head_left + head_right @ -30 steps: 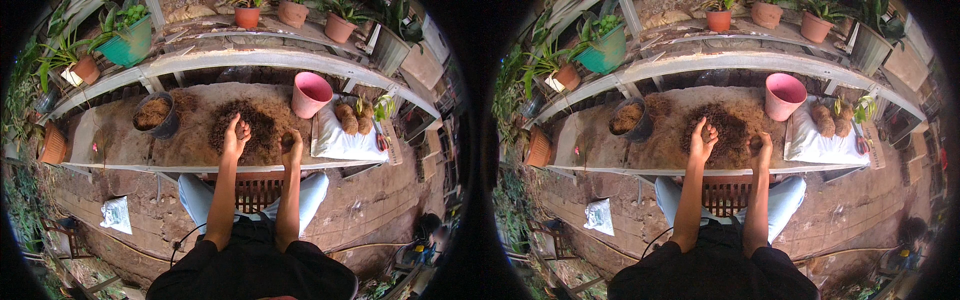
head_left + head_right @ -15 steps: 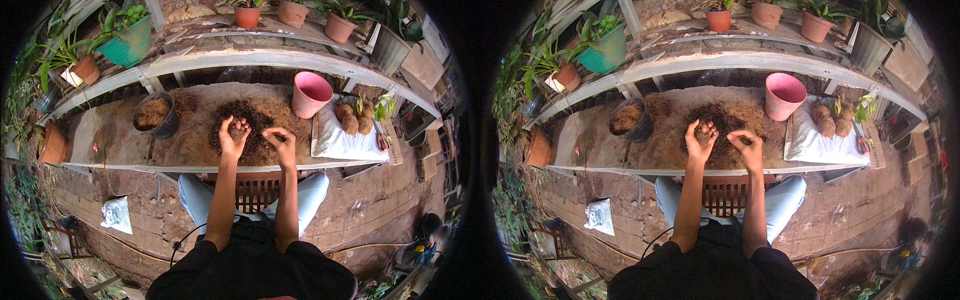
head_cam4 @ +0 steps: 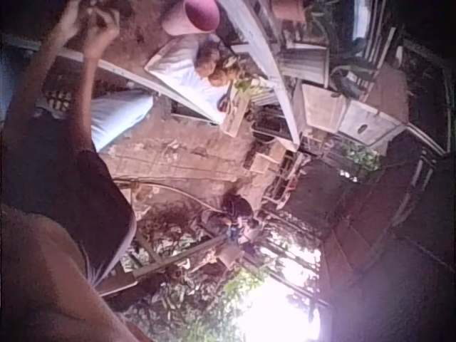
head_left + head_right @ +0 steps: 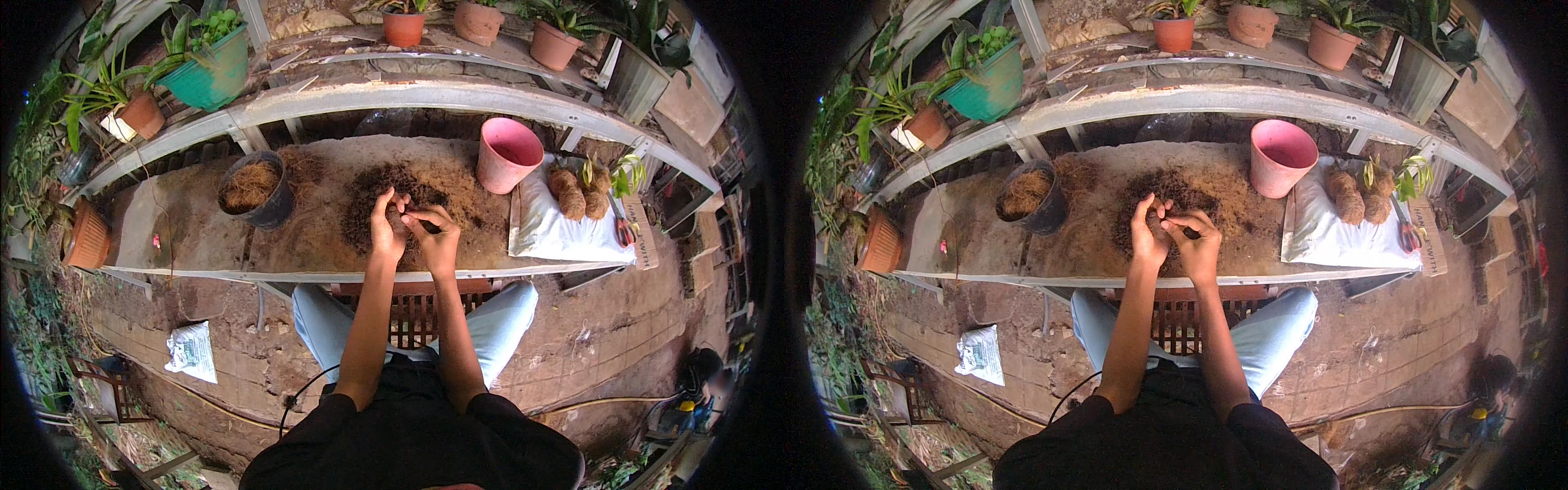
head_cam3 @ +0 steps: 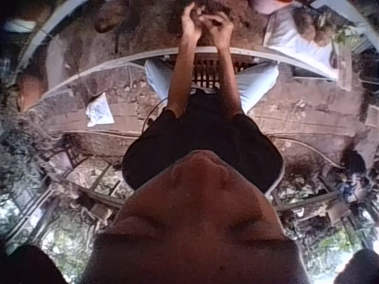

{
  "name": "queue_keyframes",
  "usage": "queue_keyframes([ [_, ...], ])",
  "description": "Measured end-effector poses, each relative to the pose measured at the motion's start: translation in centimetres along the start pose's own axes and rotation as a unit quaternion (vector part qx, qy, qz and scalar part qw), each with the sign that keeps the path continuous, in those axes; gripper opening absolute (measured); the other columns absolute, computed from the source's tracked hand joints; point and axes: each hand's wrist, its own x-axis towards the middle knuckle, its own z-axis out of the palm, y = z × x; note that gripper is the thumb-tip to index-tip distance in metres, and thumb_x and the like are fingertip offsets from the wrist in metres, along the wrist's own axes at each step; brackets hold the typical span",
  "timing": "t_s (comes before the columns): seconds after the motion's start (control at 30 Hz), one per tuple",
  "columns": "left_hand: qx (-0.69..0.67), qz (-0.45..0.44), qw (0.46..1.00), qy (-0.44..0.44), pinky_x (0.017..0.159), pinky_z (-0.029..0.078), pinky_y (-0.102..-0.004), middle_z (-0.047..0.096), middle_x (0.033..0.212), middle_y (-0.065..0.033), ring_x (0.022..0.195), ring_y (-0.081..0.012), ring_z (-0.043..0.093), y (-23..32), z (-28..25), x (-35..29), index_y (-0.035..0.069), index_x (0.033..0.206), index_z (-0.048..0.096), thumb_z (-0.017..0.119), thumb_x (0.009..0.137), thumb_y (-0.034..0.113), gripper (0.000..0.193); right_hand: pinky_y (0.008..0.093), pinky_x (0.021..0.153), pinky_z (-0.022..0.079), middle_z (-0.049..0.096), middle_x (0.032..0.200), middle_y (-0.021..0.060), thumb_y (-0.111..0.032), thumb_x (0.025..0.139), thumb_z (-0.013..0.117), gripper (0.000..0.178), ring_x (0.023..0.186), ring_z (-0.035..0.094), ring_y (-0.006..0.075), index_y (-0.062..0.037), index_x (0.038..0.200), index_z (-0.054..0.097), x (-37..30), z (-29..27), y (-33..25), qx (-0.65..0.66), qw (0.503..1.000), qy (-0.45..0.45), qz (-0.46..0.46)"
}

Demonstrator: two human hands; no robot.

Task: The person sits at a workbench and prepares a small plant cutting by hand. They gather soil, wrap it around the cutting's stem to form a ball, and repeatedly adjust the soil and leaves. The cutting remains in hand at the end of the clip.

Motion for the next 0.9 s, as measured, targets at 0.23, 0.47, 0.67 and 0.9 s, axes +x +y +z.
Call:
queue_keyframes([
  [0.23, 0.017, -0.013, 0.997, 0.076, 0.088, 0.042, -0.0400, 0.057, 0.091, -0.0038, 0.087, -0.0177, 0.053, -1.2, 0.2, 0.2, 0.013, 0.071, 0.051, 0.062, 0.089, 0.044, 0.038, 0.0306, 0.079, 0.048, 0.067, 0.089, 0.0100, -0.004, 0.079, 0.076, 0.012, 0.082, 0.064, 0.0201, -0.0001, 0.090, 0.073, 0.0, 0.1, -0.8, -0.049, 0.998, 0.026, -0.012],
  [0.47, 0.035, -0.001, 0.994, 0.105, 0.091, 0.042, -0.0419, 0.057, 0.090, -0.0035, 0.090, -0.0195, 0.054, -0.7, 1.0, -0.2, 0.012, 0.073, 0.048, 0.063, 0.088, 0.045, 0.039, 0.0277, 0.074, 0.045, 0.062, 0.082, 0.0082, -0.003, 0.084, 0.072, 0.010, 0.079, 0.057, 0.0148, 0.0034, 0.088, 0.065, -0.1, 0.4, 0.3, -0.053, 0.998, 0.019, -0.009],
  [0.67, -0.027, 0.008, 0.998, 0.058, 0.085, 0.046, -0.0400, 0.056, 0.082, -0.0050, 0.084, -0.0212, 0.056, -1.0, 0.2, 0.5, 0.011, 0.072, 0.047, 0.061, 0.091, 0.039, 0.037, 0.0267, 0.072, 0.044, 0.064, 0.081, 0.0046, -0.006, 0.085, 0.072, 0.010, 0.077, 0.056, 0.0105, 0.0023, 0.087, 0.066, 0.0, -0.2, 1.4, -0.005, 0.997, 0.055, 0.050],
  [0.9, -0.070, 0.013, 0.994, 0.080, 0.062, 0.054, -0.0351, 0.056, 0.069, -0.0046, 0.065, -0.0178, 0.058, -0.6, -0.9, 0.9, 0.010, 0.067, 0.050, 0.061, 0.092, 0.038, 0.040, 0.0287, 0.076, 0.047, 0.070, 0.083, 0.0083, -0.011, 0.084, 0.075, 0.016, 0.079, 0.060, 0.0116, 0.0036, 0.086, 0.069, 0.8, -3.7, 2.4, 0.037, 0.988, 0.126, 0.081],
])
